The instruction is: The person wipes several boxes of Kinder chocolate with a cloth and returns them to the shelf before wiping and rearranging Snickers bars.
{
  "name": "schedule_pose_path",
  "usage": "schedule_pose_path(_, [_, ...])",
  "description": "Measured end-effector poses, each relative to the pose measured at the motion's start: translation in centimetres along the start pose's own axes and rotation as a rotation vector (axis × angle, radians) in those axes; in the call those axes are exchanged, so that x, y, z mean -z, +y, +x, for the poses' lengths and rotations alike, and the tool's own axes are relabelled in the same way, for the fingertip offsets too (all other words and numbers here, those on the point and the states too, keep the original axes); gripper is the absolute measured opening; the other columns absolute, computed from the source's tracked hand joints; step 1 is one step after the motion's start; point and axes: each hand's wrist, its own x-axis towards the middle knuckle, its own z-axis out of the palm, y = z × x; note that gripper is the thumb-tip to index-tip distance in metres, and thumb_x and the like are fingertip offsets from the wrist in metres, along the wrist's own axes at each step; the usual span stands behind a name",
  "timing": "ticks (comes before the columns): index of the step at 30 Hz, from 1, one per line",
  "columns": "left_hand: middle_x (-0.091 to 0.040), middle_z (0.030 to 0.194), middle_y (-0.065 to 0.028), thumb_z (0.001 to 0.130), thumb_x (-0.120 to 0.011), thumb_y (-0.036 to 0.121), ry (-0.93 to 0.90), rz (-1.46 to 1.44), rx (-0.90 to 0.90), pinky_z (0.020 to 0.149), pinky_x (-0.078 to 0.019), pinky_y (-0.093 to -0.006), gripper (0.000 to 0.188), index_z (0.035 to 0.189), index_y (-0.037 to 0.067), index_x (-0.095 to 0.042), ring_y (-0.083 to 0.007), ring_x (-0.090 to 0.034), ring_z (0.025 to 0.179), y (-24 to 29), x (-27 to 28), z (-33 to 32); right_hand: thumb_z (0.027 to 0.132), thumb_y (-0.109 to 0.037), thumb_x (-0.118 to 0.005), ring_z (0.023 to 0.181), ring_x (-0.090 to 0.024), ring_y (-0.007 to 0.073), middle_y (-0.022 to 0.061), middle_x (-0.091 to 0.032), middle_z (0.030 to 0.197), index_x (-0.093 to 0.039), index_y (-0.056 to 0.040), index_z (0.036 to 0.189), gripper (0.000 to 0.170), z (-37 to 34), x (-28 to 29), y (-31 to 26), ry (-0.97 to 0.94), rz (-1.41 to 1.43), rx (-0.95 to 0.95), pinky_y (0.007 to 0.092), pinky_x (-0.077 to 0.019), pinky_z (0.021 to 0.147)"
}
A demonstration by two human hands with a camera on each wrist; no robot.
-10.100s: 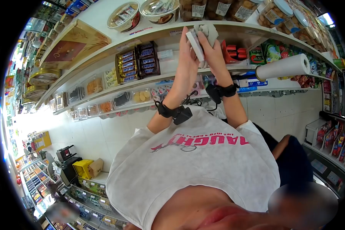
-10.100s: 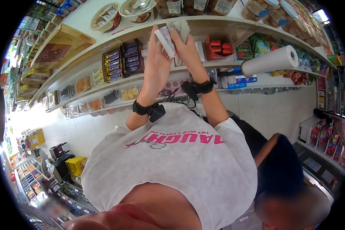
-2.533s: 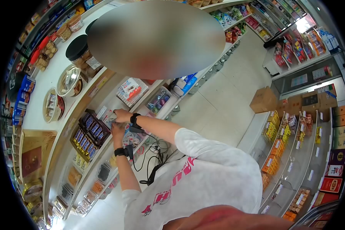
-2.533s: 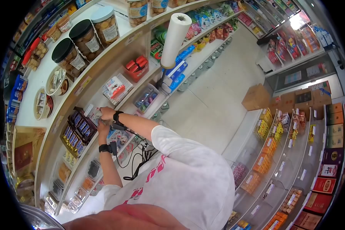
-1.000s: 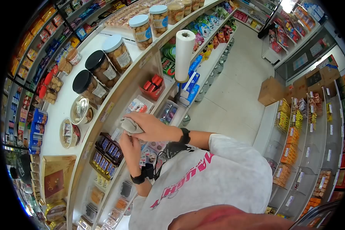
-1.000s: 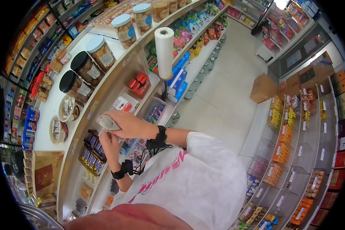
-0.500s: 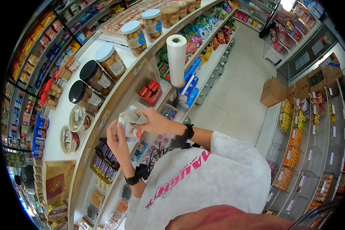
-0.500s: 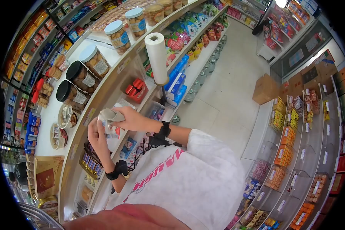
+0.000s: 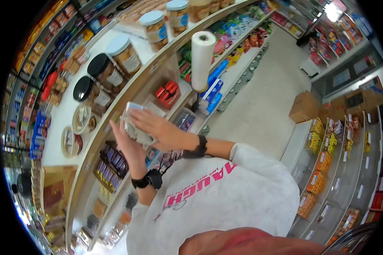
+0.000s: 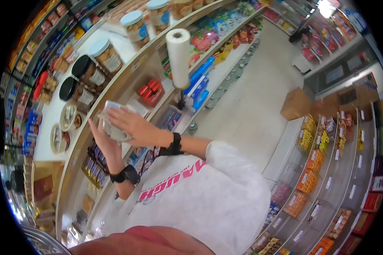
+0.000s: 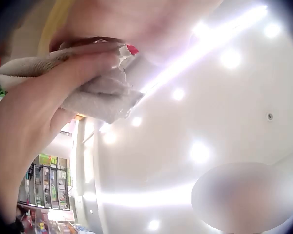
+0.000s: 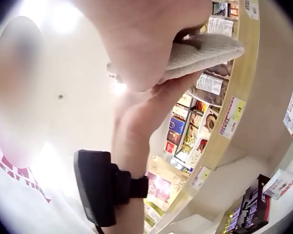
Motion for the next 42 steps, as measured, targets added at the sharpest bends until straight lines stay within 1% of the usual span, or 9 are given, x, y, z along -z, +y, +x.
schedule_pose_path(2, [-0.059, 0.139, -0.0125, 0.108, -0.037, 0.049, 0.111, 0.005, 0.069, 0.11, -0.0411, -0.0378, 0.062, 0.142, -0.001, -0.048, -0.0213, -0.055, 0.129, 0.1, -0.4, -0.4, 0.079, -0.016, -0.074, 0.152, -0.025, 0.0365, 0.018, -0.029, 0.163, -0.033, -0.0079, 0.157, 0.088, 0.0, -0.2, 1.2, -0.02, -0.039, 0.036, 0.0519, -0.0217, 0.123])
schedule_pose_path(6, [-0.063, 0.129, -0.0073, 0.107, -0.05, 0.033, -0.206, 0.044, -0.046, 0.105, -0.0437, -0.0352, 0.044, 0.135, 0.0, -0.054, -0.018, -0.058, 0.12, -1.4, 1.5, 0.1, 0.088, -0.017, -0.07, 0.151, -0.024, 0.0399, 0.0221, -0.028, 0.162, -0.032, -0.0036, 0.156, 0.079, 0.8, -0.5, 3.1, 0.043, -0.097, 0.006, 0.0484, -0.0224, 0.123])
schedule_pose_path(15, [-0.066, 0.124, -0.0057, 0.105, -0.058, 0.027, -0.106, 0.133, -0.066, 0.094, -0.0471, -0.0269, 0.04, 0.133, -0.001, -0.057, -0.0105, -0.061, 0.11, 0.3, 2.0, -1.6, 0.104, -0.021, -0.056, 0.113, -0.054, 0.0166, 0.0127, -0.058, 0.124, -0.041, 0.0017, 0.141, 0.046, 2.8, -2.2, 2.1, 0.367, 0.607, -0.47, 0.0314, -0.0429, 0.1])
schedule_pose_path(17, [-0.068, 0.119, -0.0058, 0.105, -0.059, 0.026, -0.044, 0.216, -0.151, 0.09, -0.0494, -0.0266, 0.037, 0.13, -0.002, -0.058, -0.01, -0.063, 0.105, 0.2, 3.1, -1.7, 0.102, -0.018, -0.058, 0.111, -0.057, 0.0193, 0.0133, -0.06, 0.121, -0.047, 0.0006, 0.136, 0.04, 3.8, -1.9, 1.1, 0.385, 0.578, -0.471, 0.0322, -0.045, 0.098])
schedule_pose_path(22, [-0.066, 0.114, -0.0075, 0.101, -0.058, 0.011, 0.126, 0.473, -0.142, 0.089, -0.0518, -0.0289, 0.023, 0.122, -0.001, -0.058, -0.0126, -0.063, 0.103, 0.7, 4.5, -4.1, 0.08, -0.007, -0.07, 0.106, -0.06, 0.0354, 0.0145, -0.063, 0.118, -0.065, -0.0081, 0.122, 0.042, 4.3, -3.9, -0.1, 0.007, 0.191, 0.027, 0.0418, -0.0482, 0.093])
schedule_pose_path(27, [-0.065, 0.111, -0.0066, 0.099, -0.055, 0.003, 0.158, 0.284, -0.102, 0.087, -0.0515, -0.0284, 0.019, 0.117, -0.002, -0.058, -0.0122, -0.063, 0.099, 1.5, 4.6, -5.2, 0.074, -0.011, -0.072, 0.109, -0.058, 0.0365, 0.0119, -0.064, 0.118, -0.065, -0.0092, 0.125, 0.052, 4.7, -5.4, -0.6, -0.164, 0.055, 0.142, 0.046, -0.045, 0.096])
schedule_pose_path(32, [-0.068, 0.114, -0.005, 0.102, -0.059, 0.012, -0.003, 0.347, -0.223, 0.087, -0.048, -0.0251, 0.026, 0.125, 0.0, -0.061, -0.0086, -0.061, 0.101, 0.0, 7.7, -4.4, 0.083, -0.009, -0.069, 0.105, -0.062, 0.0317, 0.0127, -0.066, 0.116, -0.064, -0.005, 0.125, 0.042, 3.6, -5.5, 1.0, -0.218, 0.17, -0.063, 0.0377, -0.0483, 0.091])
schedule_pose_path(36, [-0.068, 0.113, -0.0033, 0.105, -0.058, 0.022, 0.066, 0.199, -0.198, 0.088, -0.0469, -0.0242, 0.029, 0.123, -0.001, -0.062, -0.0071, -0.059, 0.101, -0.3, 6.9, -5.1, 0.101, -0.017, -0.06, 0.098, -0.057, 0.0089, 0.0032, -0.067, 0.115, -0.058, 0.003, 0.131, 0.036, 4.5, -5.6, -1.1, -0.107, 0.638, -0.637, 0.026, -0.0471, 0.085])
schedule_pose_path(42, [-0.065, 0.098, -0.0009, 0.107, -0.055, 0.025, 0.336, 0.409, -0.478, 0.074, -0.0467, -0.0248, 0.027, 0.111, -0.001, -0.061, -0.006, -0.055, 0.084, 0.5, 6.4, -5.5, 0.1, -0.022, -0.065, 0.099, -0.054, 0.0076, 0.0011, -0.063, 0.116, -0.055, 0.0016, 0.134, 0.042, 2.5, -8.0, -2.1, -0.002, 0.721, -0.655, 0.0235, -0.046, 0.086])
